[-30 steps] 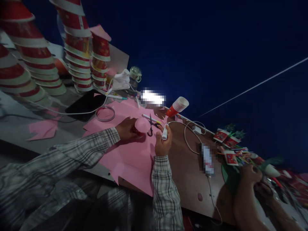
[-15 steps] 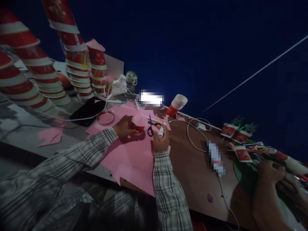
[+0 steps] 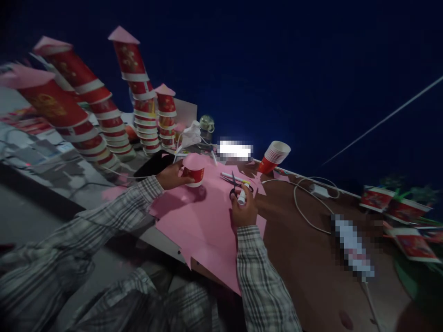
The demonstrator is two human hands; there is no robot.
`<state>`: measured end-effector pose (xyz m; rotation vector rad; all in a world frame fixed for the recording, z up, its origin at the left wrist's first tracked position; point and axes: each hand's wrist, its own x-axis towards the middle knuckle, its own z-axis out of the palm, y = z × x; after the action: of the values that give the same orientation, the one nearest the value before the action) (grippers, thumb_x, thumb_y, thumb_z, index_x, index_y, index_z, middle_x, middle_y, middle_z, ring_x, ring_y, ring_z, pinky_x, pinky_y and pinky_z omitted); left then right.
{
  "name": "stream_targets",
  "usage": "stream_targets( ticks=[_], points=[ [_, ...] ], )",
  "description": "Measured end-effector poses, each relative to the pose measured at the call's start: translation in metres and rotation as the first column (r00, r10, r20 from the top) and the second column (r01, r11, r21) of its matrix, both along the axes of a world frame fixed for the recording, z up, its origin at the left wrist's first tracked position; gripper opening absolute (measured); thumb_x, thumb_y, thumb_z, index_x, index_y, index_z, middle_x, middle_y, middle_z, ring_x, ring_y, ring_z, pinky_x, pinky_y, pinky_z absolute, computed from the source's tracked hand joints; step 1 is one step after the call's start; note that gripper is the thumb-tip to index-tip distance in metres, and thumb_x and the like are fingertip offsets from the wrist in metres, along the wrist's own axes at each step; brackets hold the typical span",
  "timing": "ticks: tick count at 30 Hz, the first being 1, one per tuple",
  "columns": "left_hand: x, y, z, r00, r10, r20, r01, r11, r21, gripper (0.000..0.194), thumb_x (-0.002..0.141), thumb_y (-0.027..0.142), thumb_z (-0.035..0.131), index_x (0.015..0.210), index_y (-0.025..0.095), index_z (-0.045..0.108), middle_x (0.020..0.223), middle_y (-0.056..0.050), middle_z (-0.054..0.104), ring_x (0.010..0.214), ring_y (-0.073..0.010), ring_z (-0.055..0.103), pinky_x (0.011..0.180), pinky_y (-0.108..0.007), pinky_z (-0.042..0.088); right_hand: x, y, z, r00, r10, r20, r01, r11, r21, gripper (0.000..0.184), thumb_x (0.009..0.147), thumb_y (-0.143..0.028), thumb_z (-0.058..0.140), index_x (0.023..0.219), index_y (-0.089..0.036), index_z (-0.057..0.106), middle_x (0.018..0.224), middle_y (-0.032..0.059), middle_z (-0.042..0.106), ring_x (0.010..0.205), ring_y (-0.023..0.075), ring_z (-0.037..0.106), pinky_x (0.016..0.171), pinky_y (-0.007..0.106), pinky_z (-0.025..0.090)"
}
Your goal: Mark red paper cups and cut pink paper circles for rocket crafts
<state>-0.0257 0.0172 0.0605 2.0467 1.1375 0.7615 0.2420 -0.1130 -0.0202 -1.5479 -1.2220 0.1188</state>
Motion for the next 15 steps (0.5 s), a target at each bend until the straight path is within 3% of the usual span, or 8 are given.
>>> stream_targets(
  ticks=[4, 10, 15],
  points=[
    [-0.029, 0.0, 0.014, 1.0, 0.013, -0.015, -0.014, 0.999, -0.047, 0.073, 0.068, 0.046, 0.082, 0.131, 0.018, 0.059, 0.126, -0.013, 0.073, 0.117, -0.0335, 0.07, 0.107, -0.052, 0.055, -0.008, -0.002, -0.004, 0.998, 0.061, -0.031, -0.063, 0.996, -0.062, 0.055, 0.083, -0.05, 0.067, 0.127, -0.017, 0.065, 0.095, 0.0101, 0.081, 0.09, 0.0283, 0.079, 0.091, 0.048, 0.063],
    [-0.059, 0.011, 0.039, 0.999, 0.029, 0.041, -0.03, 0.999, 0.032, 0.075, 0.067, 0.046, 0.082, 0.132, 0.018, 0.058, 0.13, -0.012, 0.072, 0.126, -0.0338, 0.066, 0.112, -0.051, 0.052, -0.013, -0.004, -0.006, 0.998, 0.064, 0.002, -0.064, 0.994, -0.085, 0.054, 0.085, -0.05, 0.064, 0.127, -0.017, 0.067, 0.1, 0.0127, 0.08, 0.089, 0.0284, 0.078, 0.087, 0.048, 0.065],
    [-0.072, 0.02, 0.057, 0.987, 0.161, -0.024, -0.159, 0.984, 0.081, 0.075, 0.067, 0.047, 0.083, 0.131, 0.018, 0.057, 0.125, -0.012, 0.073, 0.121, -0.0338, 0.068, 0.109, -0.05, 0.052, -0.011, -0.003, -0.007, 0.997, 0.06, 0.052, -0.057, 0.997, -0.055, 0.05, 0.086, -0.049, 0.063, 0.124, -0.017, 0.069, 0.106, 0.0136, 0.08, 0.094, 0.0295, 0.078, 0.09, 0.049, 0.065]
  ],
)
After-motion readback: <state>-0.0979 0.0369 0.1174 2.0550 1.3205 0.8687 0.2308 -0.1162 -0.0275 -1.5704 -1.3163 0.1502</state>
